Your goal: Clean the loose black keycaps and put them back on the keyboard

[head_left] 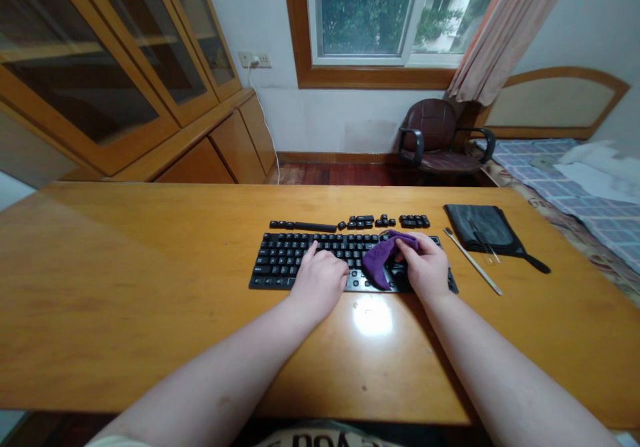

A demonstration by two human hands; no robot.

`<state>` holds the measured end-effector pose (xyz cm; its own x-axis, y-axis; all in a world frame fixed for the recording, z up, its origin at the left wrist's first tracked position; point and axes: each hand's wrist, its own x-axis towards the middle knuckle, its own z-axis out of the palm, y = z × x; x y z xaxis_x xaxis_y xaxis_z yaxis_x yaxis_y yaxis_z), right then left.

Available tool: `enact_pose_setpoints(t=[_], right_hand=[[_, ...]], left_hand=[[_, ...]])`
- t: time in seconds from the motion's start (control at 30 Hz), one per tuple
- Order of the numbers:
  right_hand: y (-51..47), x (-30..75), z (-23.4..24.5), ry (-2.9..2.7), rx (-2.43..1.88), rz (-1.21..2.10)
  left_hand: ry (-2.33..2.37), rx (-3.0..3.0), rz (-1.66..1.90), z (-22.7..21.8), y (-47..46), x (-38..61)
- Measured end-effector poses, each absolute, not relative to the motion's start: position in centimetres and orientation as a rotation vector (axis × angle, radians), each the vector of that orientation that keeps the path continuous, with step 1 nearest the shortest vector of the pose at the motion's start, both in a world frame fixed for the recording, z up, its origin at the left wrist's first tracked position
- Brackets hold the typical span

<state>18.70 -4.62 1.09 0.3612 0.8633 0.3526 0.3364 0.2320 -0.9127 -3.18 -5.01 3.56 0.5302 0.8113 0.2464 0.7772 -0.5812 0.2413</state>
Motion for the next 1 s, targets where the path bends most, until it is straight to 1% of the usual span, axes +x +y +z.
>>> enact_pose_setpoints(t=[0.13,0.37,0.5,0.73,1.0], right_hand=[[-4.6,18.8,1.1,-1.225,-1.360,0.495],[-4.6,18.7,0.9,-1.209,-1.331,0.548],[-4.6,18.7,0.9,-1.208,-1.331,0.539],[-4.6,18.7,0.9,-1.196,-1.337,0.540],[-4.6,18.7,1.0,-1.202,-1.339,0.528]], left_hand=[[1.392,2.575,0.495,3.9,-4.7,-3.2],[1.512,2.237,0.478,4.5,-3.6,-3.9],[1.490,2.180,0.454,4.3,-3.5,-4.0],[1.489,2.282,0.431,4.0,-3.7,-3.6],[1.311,2.658,0.376,4.1,-4.7,-3.4]])
